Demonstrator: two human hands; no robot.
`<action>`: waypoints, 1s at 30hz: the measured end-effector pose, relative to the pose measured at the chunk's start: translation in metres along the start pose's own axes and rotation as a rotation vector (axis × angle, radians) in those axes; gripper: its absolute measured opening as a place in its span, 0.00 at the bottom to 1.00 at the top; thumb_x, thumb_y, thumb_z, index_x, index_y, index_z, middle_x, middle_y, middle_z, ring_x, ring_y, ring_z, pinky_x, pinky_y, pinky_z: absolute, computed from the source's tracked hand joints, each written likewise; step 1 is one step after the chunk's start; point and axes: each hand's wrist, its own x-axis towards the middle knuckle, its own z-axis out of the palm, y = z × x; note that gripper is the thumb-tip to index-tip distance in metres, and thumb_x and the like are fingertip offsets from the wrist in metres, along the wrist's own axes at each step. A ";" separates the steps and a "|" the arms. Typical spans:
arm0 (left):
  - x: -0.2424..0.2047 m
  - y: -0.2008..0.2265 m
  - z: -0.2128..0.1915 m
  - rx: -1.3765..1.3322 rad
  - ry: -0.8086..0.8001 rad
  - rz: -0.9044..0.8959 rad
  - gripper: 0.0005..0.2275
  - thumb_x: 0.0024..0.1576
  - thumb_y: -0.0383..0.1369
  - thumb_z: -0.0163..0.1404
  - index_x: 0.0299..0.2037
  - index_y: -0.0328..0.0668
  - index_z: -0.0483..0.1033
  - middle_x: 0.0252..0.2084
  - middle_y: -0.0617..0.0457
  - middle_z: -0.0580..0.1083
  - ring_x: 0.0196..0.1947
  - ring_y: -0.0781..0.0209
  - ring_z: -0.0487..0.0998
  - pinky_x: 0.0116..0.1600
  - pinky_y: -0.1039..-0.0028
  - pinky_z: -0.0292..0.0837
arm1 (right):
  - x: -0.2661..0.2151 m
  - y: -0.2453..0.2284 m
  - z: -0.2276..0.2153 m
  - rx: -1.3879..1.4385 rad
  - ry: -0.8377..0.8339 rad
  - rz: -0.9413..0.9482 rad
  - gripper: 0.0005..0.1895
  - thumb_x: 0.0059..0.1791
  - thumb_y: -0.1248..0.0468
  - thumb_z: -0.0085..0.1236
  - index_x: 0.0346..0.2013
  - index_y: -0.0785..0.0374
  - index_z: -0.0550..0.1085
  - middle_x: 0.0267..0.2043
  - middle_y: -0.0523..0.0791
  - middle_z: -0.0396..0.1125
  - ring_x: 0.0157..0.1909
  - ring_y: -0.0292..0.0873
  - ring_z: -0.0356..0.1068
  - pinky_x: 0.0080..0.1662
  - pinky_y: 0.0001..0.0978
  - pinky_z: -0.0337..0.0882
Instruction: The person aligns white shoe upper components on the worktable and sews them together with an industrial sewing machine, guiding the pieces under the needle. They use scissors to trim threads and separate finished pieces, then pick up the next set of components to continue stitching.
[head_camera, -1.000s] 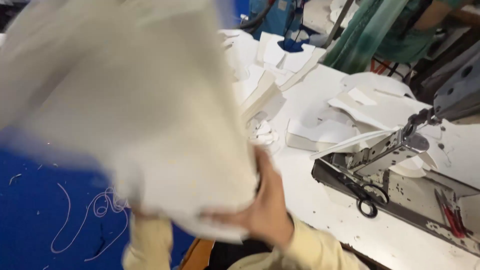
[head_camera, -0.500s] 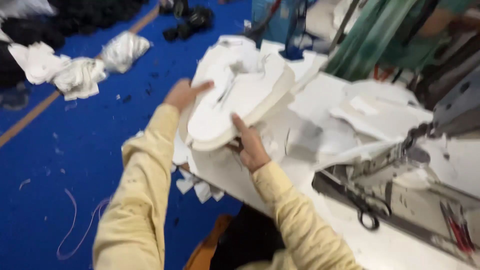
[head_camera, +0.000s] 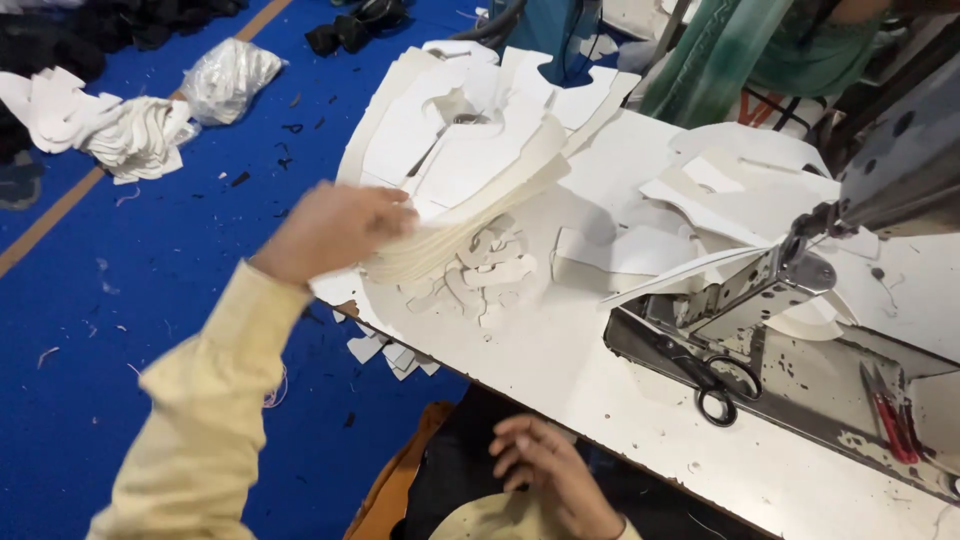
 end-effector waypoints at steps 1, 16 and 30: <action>0.012 -0.013 -0.003 -0.186 -0.051 -0.128 0.13 0.59 0.40 0.52 0.45 0.44 0.85 0.40 0.49 0.83 0.32 0.58 0.85 0.45 0.67 0.78 | -0.004 0.013 -0.008 0.045 -0.038 -0.012 0.16 0.53 0.60 0.52 0.53 0.65 0.71 0.45 0.48 0.71 0.42 0.41 0.75 0.38 0.31 0.76; 0.045 -0.007 -0.042 0.018 0.029 -0.203 0.12 0.67 0.40 0.49 0.47 0.47 0.84 0.31 0.48 0.79 0.24 0.56 0.78 0.35 0.63 0.76 | -0.013 0.021 -0.039 0.147 -0.112 -0.081 0.18 0.53 0.62 0.50 0.55 0.69 0.68 0.48 0.51 0.69 0.42 0.44 0.74 0.36 0.32 0.77; 0.076 -0.033 0.083 0.177 0.374 -0.505 0.42 0.52 0.68 0.54 0.59 0.32 0.73 0.59 0.34 0.67 0.54 0.31 0.73 0.50 0.46 0.71 | -0.027 0.027 -0.065 0.106 -0.145 -0.099 0.17 0.54 0.61 0.53 0.56 0.66 0.70 0.49 0.48 0.70 0.42 0.41 0.74 0.39 0.29 0.75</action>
